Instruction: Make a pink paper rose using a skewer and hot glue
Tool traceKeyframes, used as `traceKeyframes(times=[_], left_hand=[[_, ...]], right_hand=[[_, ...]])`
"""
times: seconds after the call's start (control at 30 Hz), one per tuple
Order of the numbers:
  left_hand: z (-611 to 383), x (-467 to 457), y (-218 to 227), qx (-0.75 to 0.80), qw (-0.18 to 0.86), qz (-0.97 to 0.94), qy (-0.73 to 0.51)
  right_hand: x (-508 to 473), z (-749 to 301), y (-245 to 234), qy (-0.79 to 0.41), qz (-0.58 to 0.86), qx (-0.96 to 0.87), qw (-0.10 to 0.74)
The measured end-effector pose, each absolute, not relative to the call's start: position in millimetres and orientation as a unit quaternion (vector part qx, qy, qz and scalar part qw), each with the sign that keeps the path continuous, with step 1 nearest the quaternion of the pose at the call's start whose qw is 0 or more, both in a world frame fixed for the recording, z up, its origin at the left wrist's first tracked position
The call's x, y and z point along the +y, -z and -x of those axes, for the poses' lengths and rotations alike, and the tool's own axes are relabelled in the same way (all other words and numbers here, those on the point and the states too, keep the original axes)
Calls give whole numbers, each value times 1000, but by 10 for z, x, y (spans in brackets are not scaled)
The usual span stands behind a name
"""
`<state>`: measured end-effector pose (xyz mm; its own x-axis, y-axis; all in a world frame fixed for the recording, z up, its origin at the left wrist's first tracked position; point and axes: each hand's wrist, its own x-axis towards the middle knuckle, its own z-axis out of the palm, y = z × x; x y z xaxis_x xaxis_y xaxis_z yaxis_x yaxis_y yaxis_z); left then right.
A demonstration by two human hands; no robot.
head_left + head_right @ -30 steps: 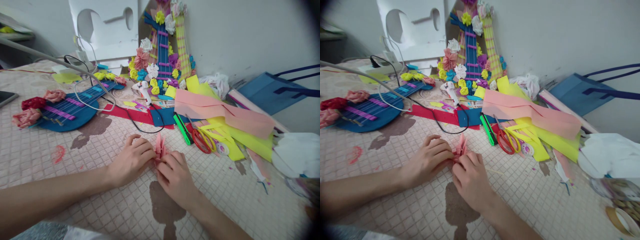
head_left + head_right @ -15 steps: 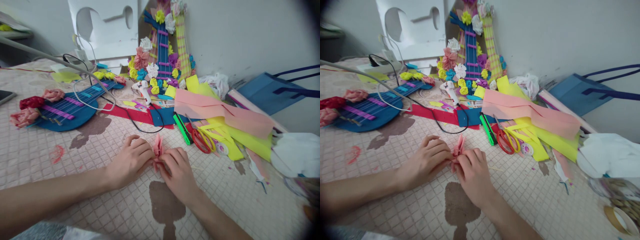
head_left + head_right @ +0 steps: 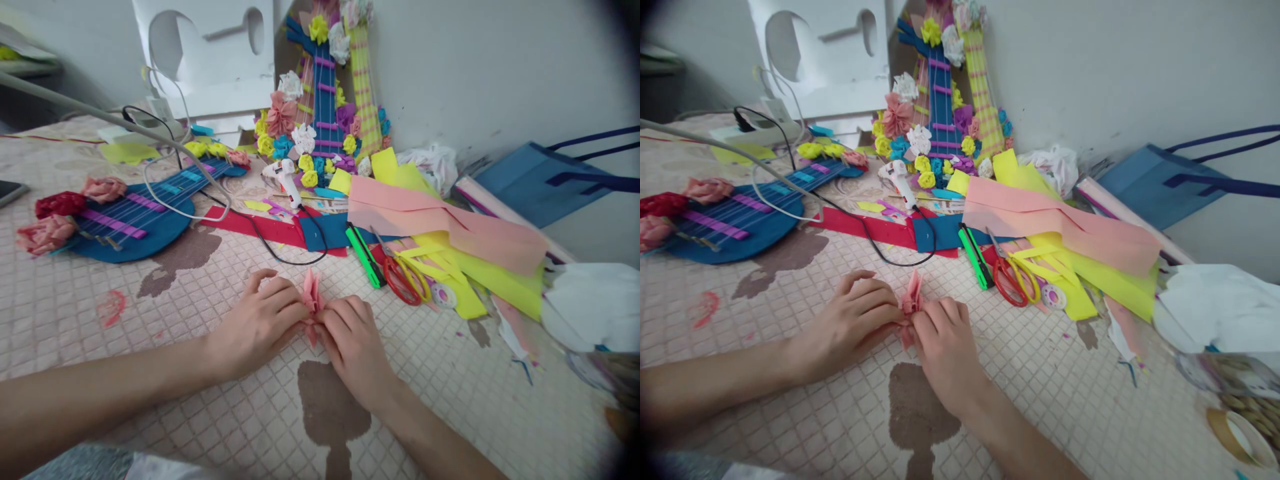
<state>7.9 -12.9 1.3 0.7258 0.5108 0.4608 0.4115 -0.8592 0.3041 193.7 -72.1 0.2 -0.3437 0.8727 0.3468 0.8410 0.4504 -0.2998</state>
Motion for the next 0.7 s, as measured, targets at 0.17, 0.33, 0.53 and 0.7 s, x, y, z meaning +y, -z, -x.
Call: traceKeyframes(times=[0.17, 0.33, 0.53, 0.7], left_hand=[[-64, -139, -12, 255, 82, -926, -265], [-52, -148, -6, 260, 64, -930, -252], [-57, -144, -20, 254, 57, -927, -268], [-47, -141, -4, 254, 53, -931, -256]], right_hand=[[-727, -1937, 24, -51, 532, -805, 257], [-722, -1933, 24, -40, 532, -806, 256], [-718, -1942, 23, -35, 531, -811, 243], [-718, -1942, 37, -59, 531, -808, 247]])
